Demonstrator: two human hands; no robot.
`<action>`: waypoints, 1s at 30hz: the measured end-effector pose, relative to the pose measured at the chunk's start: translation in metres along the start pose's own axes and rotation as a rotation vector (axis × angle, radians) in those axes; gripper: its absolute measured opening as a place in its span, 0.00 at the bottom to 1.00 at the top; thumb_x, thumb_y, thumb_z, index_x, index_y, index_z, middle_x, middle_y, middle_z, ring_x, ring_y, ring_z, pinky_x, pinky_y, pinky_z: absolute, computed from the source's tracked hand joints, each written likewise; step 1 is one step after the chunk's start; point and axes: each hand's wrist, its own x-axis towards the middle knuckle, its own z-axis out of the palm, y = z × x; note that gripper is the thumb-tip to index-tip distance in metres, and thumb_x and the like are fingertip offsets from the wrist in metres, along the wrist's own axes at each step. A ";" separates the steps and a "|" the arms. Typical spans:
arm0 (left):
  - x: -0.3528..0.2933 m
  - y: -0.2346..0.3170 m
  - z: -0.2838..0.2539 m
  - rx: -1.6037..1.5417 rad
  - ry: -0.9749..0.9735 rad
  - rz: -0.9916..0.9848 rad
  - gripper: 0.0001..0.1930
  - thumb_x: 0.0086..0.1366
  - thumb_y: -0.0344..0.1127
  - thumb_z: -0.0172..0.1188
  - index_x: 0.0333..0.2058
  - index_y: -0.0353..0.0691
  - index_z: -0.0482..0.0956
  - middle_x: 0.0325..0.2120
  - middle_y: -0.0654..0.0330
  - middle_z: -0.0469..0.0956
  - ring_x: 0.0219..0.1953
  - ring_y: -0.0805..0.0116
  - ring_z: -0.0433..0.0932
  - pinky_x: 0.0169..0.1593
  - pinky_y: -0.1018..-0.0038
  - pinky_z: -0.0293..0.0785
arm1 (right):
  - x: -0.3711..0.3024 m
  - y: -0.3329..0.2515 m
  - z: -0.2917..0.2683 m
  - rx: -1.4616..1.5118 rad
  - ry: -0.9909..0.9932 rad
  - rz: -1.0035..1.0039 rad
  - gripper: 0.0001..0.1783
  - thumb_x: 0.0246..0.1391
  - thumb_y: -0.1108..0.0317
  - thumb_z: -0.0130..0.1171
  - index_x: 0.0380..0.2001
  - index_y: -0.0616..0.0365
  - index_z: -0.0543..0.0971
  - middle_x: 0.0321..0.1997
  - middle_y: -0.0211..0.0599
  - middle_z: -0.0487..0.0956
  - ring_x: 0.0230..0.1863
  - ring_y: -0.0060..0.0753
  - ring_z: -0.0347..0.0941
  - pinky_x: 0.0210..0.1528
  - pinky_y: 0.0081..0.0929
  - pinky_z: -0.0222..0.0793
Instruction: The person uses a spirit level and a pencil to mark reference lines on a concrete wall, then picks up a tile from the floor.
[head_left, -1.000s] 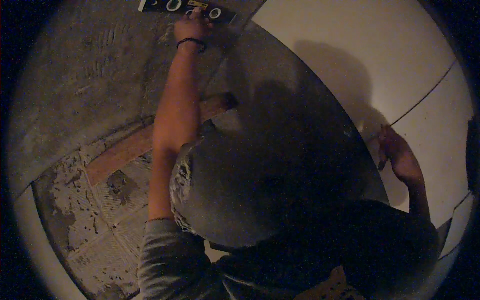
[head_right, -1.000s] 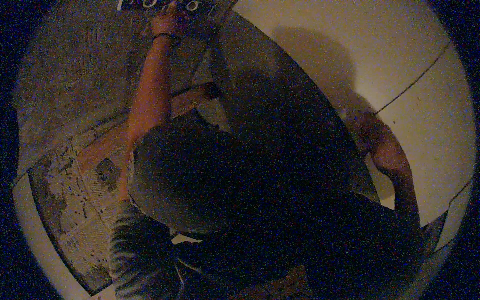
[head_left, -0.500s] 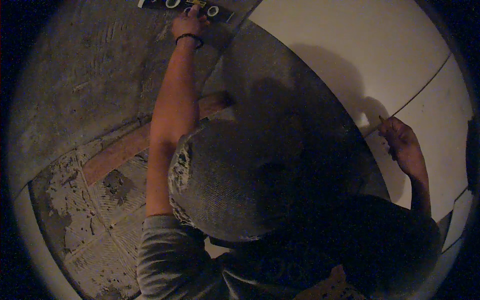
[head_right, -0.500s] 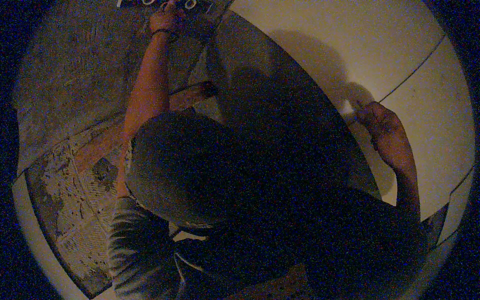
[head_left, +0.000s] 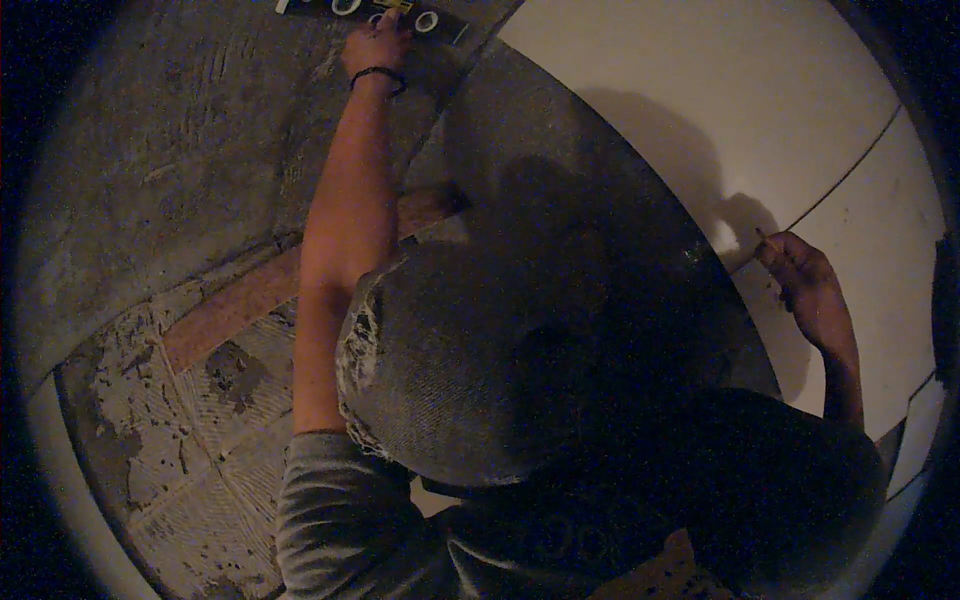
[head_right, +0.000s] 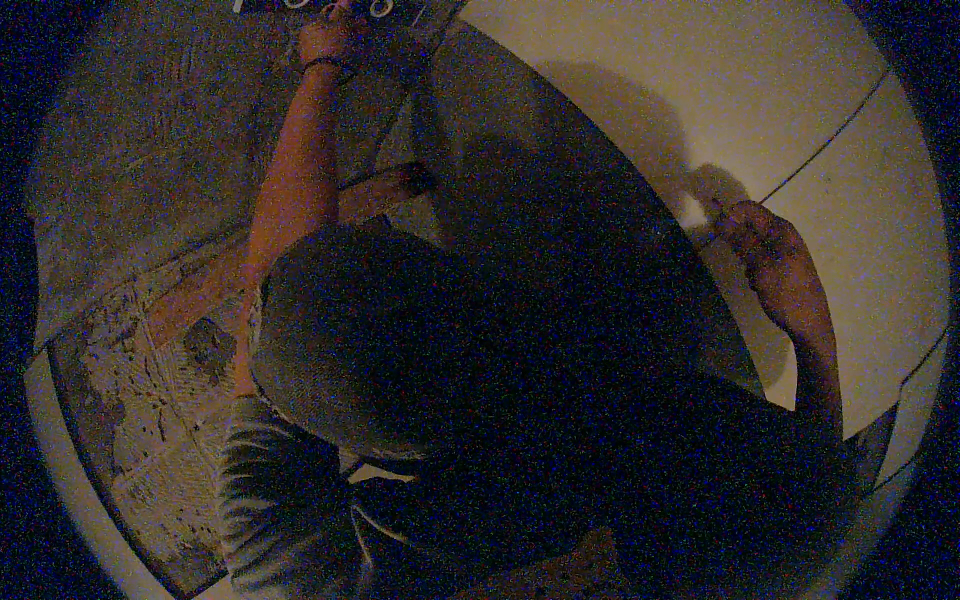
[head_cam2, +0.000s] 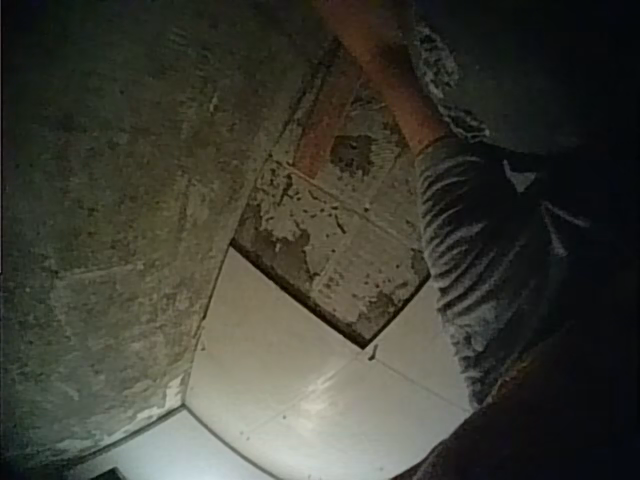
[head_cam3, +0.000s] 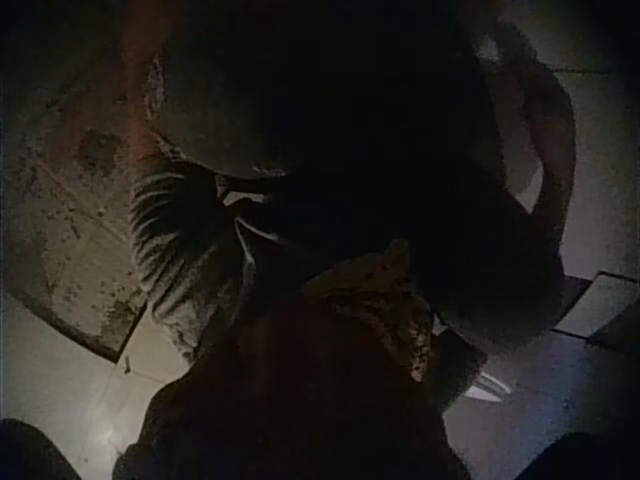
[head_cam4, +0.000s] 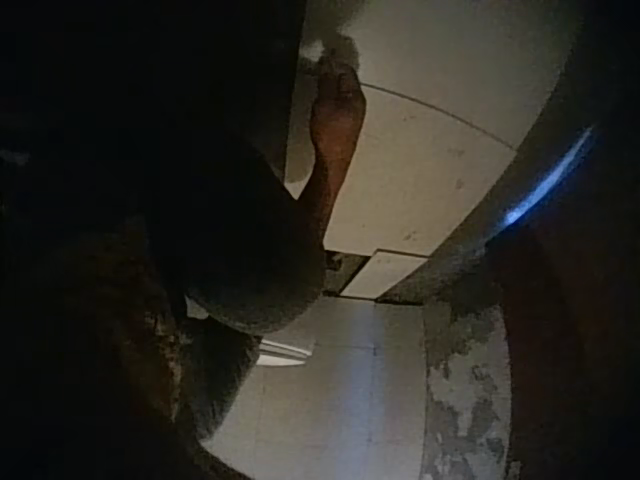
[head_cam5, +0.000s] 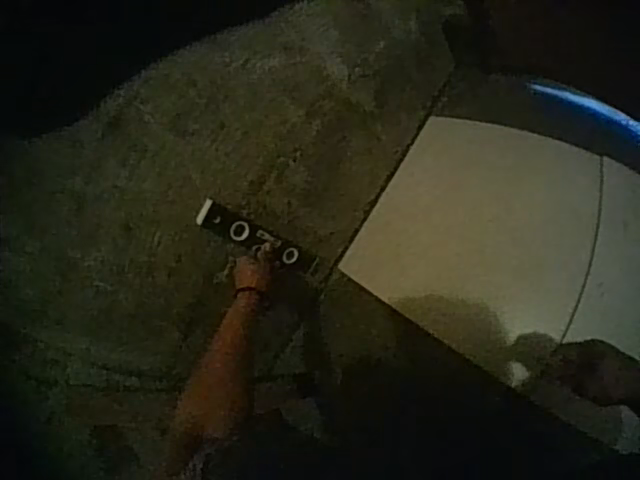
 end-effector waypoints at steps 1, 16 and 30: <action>0.010 -0.014 -0.007 0.045 0.070 0.015 0.36 0.60 0.68 0.49 0.13 0.36 0.65 0.09 0.60 0.62 0.13 0.69 0.58 0.19 0.67 0.57 | 0.002 -0.003 0.001 0.008 -0.011 -0.019 0.18 0.59 0.50 0.53 0.36 0.55 0.76 0.23 0.24 0.71 0.24 0.19 0.63 0.28 0.21 0.60; -0.050 -0.035 -0.063 0.261 0.120 0.206 0.26 0.61 0.57 0.52 0.34 0.36 0.81 0.34 0.43 0.79 0.40 0.42 0.77 0.44 0.54 0.73 | 0.178 -0.281 0.089 -0.555 -0.242 -0.823 0.20 0.64 0.55 0.42 0.34 0.63 0.74 0.32 0.39 0.76 0.31 0.36 0.69 0.37 0.39 0.66; -0.129 -0.032 -0.040 -0.040 0.131 0.273 0.24 0.63 0.54 0.53 0.27 0.36 0.80 0.25 0.46 0.79 0.32 0.44 0.78 0.36 0.55 0.72 | 0.414 -0.134 0.332 0.054 0.160 -0.902 0.16 0.59 0.57 0.45 0.39 0.56 0.76 0.37 0.38 0.77 0.41 0.45 0.73 0.45 0.35 0.68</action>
